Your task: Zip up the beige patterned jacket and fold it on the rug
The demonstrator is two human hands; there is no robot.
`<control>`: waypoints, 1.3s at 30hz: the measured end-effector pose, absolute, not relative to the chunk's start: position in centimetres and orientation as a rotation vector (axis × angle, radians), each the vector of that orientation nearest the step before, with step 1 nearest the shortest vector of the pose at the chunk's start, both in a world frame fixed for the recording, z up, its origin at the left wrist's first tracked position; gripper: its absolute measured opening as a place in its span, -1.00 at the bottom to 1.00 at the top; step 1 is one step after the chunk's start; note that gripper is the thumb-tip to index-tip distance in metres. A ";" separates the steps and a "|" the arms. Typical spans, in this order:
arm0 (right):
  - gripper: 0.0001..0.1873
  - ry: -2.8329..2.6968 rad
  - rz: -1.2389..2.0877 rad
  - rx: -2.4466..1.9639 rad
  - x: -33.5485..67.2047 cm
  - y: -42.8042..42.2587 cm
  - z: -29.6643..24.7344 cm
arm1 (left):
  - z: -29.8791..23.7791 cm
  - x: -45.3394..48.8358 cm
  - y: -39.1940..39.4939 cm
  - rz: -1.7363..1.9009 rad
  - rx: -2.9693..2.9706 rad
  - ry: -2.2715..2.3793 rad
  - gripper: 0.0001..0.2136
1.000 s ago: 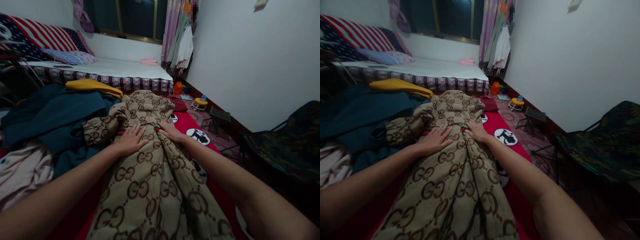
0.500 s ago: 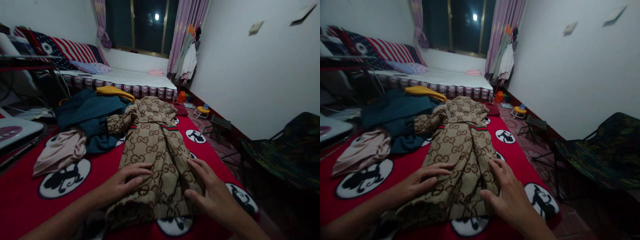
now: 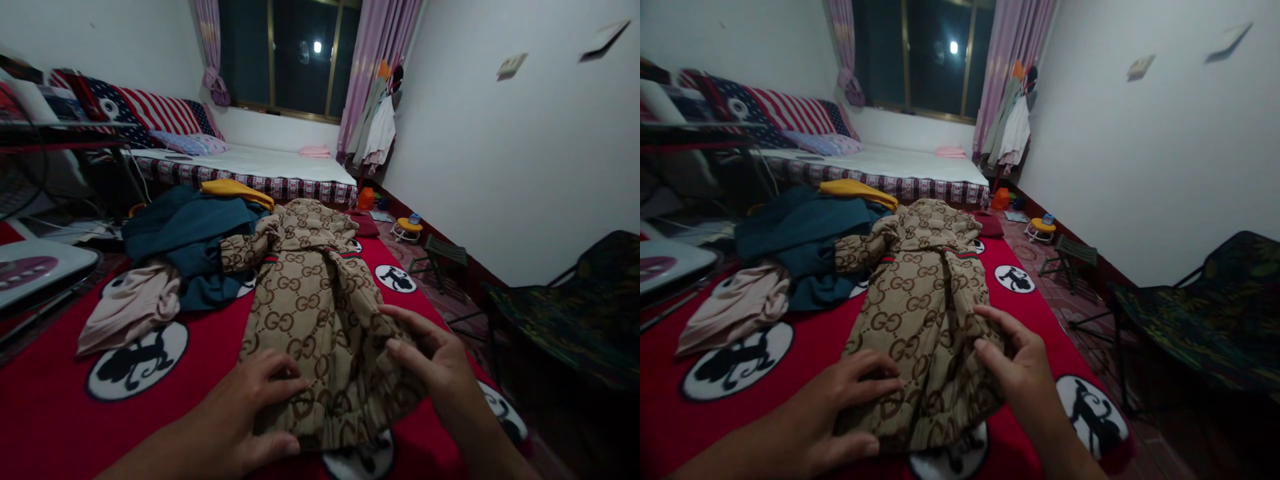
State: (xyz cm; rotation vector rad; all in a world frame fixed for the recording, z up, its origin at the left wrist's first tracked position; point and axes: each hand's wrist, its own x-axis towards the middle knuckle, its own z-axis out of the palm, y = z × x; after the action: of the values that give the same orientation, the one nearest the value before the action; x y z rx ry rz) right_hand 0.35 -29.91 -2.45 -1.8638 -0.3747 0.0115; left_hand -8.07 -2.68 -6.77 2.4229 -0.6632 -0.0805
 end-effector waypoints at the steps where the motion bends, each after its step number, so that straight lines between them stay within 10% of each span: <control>1: -0.59 -0.469 -0.029 -1.910 -0.3 -29.0 -2.2 | -6.9 -8.1 -3.0 -0.065 2.464 -0.687 -0.48; 11: -0.29 -1.517 -0.408 -2.330 -3.8 -24.5 -7.5 | -3.0 -7.2 -2.5 -0.239 2.348 -0.766 -0.76; 20: -0.42 -1.473 -0.422 -2.218 -4.4 -27.4 -8.5 | -7.0 5.0 -3.6 0.401 2.597 -0.801 -0.37; 39: -0.68 -1.417 -0.170 -2.231 -2.3 -34.4 -9.2 | -11.1 10.5 -0.4 0.630 2.663 -0.927 -0.66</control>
State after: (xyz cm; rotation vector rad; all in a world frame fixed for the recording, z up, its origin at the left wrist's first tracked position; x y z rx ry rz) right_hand -2.27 -34.41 -9.21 -2.2311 -1.4166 -0.1701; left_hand 10.52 -0.39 -11.12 2.6632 -0.9271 0.6303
